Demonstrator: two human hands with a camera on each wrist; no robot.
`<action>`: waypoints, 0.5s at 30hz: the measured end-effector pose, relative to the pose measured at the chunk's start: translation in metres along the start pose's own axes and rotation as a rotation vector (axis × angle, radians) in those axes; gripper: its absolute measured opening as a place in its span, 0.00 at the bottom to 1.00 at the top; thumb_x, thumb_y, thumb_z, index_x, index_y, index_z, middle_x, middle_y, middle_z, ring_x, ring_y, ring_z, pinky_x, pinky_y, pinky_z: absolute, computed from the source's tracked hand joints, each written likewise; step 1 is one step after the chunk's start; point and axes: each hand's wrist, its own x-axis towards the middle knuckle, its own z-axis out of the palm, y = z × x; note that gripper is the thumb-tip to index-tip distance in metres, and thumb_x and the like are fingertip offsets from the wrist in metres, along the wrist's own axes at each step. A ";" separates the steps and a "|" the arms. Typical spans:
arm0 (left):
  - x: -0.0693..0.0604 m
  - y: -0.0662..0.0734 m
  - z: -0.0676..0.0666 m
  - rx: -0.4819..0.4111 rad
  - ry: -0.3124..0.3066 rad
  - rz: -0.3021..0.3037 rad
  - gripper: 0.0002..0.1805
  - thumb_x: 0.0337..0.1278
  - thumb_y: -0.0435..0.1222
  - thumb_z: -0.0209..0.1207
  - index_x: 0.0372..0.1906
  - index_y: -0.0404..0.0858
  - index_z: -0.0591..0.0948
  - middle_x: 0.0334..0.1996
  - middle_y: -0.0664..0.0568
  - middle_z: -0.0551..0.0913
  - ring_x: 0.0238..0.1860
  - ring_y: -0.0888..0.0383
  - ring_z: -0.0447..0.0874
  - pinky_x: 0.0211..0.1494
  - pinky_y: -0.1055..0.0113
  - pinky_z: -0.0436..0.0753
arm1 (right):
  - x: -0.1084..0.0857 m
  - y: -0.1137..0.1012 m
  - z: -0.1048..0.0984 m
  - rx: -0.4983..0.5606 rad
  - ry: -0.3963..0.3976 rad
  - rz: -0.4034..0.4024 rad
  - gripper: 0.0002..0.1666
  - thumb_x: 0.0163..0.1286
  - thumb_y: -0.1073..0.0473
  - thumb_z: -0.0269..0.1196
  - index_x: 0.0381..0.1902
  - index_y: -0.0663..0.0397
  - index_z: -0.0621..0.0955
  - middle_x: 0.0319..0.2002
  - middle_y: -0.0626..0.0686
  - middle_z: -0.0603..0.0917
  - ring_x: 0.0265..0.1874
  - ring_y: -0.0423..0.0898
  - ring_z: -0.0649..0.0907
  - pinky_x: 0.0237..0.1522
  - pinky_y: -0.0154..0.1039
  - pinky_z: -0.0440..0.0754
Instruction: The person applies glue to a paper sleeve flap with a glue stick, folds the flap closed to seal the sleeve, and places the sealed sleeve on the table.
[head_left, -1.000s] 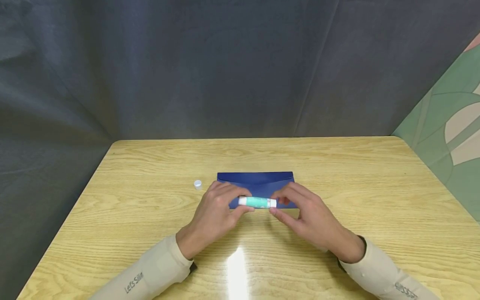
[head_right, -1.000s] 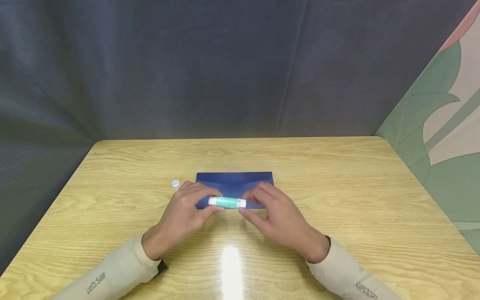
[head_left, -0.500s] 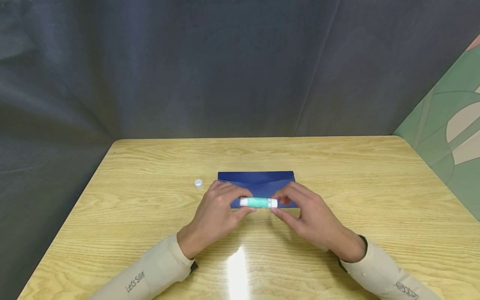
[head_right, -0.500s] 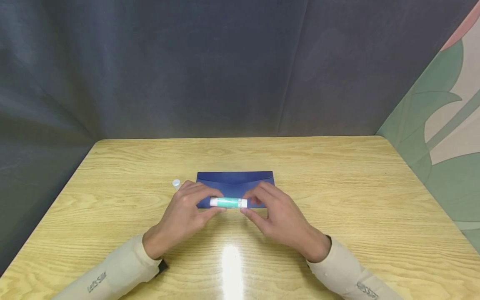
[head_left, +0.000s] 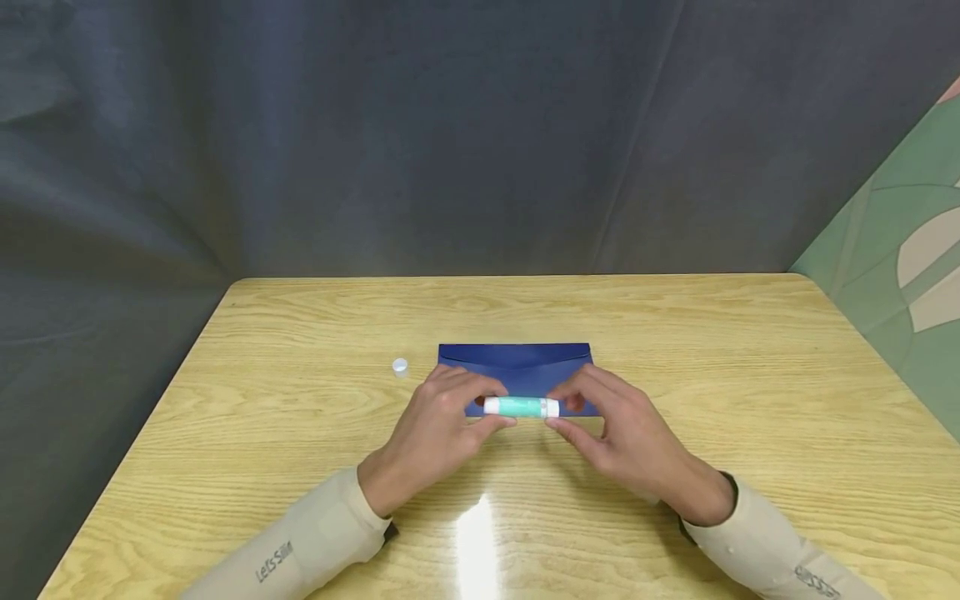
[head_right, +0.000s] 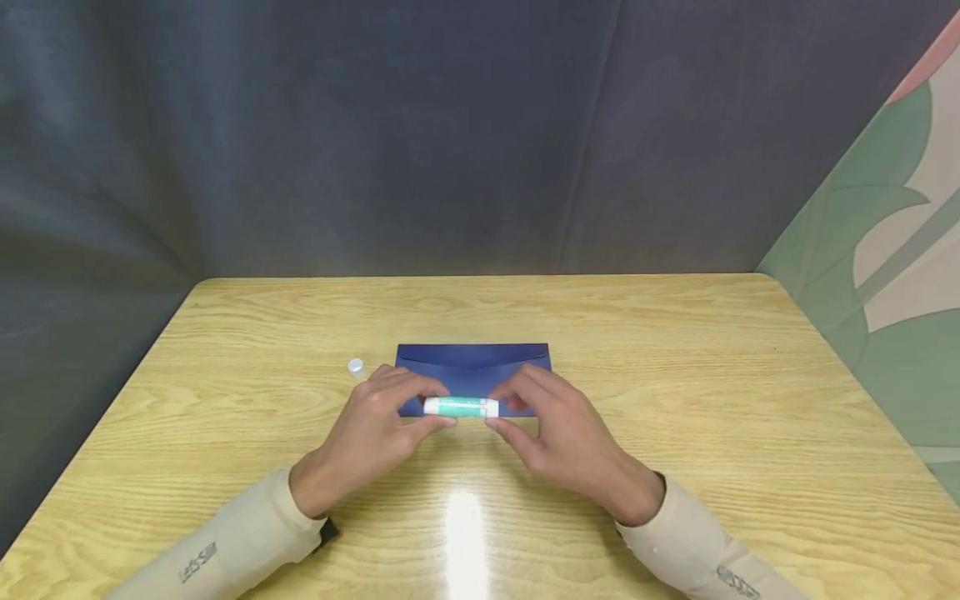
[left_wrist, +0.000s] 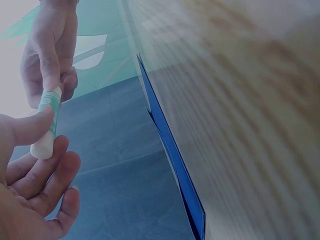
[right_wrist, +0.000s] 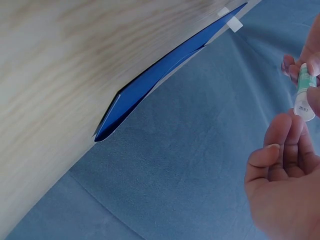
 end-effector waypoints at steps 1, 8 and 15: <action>0.000 0.000 0.000 0.002 -0.001 0.002 0.13 0.40 0.38 0.78 0.33 0.42 0.86 0.29 0.58 0.88 0.30 0.63 0.80 0.44 0.67 0.78 | 0.000 0.000 0.000 -0.003 0.003 0.000 0.17 0.57 0.59 0.75 0.42 0.42 0.81 0.38 0.37 0.79 0.35 0.32 0.76 0.36 0.34 0.80; 0.000 0.000 0.001 -0.004 -0.006 0.006 0.13 0.42 0.39 0.77 0.34 0.42 0.86 0.28 0.58 0.87 0.29 0.64 0.78 0.44 0.67 0.77 | 0.000 0.000 0.000 -0.013 0.022 -0.014 0.17 0.56 0.59 0.76 0.41 0.43 0.81 0.36 0.37 0.77 0.33 0.37 0.77 0.36 0.26 0.75; 0.000 0.001 0.000 -0.022 -0.017 -0.005 0.12 0.44 0.39 0.76 0.34 0.43 0.85 0.25 0.60 0.84 0.28 0.64 0.76 0.44 0.67 0.77 | 0.000 0.001 0.000 -0.015 0.054 -0.044 0.17 0.55 0.61 0.76 0.41 0.46 0.82 0.35 0.39 0.78 0.33 0.35 0.75 0.38 0.22 0.71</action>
